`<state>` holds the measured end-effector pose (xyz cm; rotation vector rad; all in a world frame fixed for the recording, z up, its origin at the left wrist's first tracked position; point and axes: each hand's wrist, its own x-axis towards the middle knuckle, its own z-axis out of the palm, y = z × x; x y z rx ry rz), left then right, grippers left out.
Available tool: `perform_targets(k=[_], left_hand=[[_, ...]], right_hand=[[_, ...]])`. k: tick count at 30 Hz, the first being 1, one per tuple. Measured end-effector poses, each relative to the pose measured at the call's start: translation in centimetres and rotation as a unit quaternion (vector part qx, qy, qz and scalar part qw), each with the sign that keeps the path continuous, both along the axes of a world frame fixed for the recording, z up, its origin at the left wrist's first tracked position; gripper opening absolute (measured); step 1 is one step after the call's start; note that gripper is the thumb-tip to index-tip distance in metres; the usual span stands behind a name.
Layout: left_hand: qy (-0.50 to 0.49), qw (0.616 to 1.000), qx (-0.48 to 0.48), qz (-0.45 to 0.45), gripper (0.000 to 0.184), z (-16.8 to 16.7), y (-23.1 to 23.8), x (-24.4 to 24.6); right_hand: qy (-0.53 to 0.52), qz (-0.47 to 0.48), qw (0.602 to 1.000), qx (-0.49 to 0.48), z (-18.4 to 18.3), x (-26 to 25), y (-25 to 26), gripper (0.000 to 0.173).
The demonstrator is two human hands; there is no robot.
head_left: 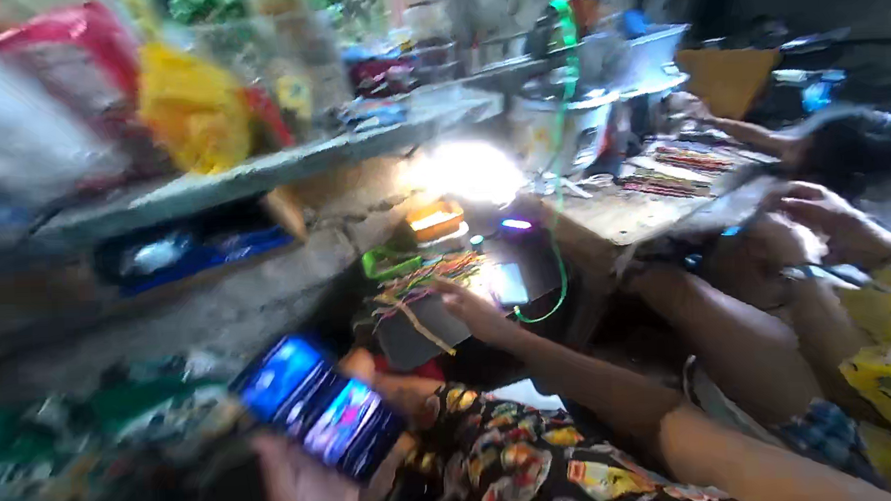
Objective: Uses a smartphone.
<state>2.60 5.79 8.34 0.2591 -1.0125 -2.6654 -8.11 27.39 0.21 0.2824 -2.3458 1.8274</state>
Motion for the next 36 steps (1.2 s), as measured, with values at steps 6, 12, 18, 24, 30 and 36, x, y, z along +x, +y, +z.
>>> perform_targets(k=[6,12,18,24,30,36], left_hand=[[0.165,0.974,-0.098,-0.121,0.053,-9.0,-5.3,-3.8],[0.157,0.97,-0.125,-0.135,0.052,-8.4,-5.2,-2.9],[0.169,0.97,-0.123,-0.121,0.047,-8.0,-5.6,-2.6],[0.185,0.965,-0.145,-0.115,0.048,-8.0,-5.9,-2.3],[0.201,0.962,-0.14,-0.123,0.048,-7.8,-6.1,-2.2],[0.201,0.961,-0.144,-0.124,0.048,-7.7,-6.1,-2.1]], right_hand=[[-0.004,0.195,0.981,-0.015,3.1,3.4,-5.3,0.071],[0.012,0.16,0.984,0.074,4.7,4.6,-7.3,0.059],[0.129,0.171,0.976,0.044,6.7,2.6,-9.6,0.064],[0.14,0.169,0.975,0.034,7.9,1.9,-11.3,0.072],[0.123,0.234,0.964,-0.022,7.5,1.9,-10.7,0.066],[0.098,0.265,0.957,-0.062,7.3,2.4,-10.5,0.057]])
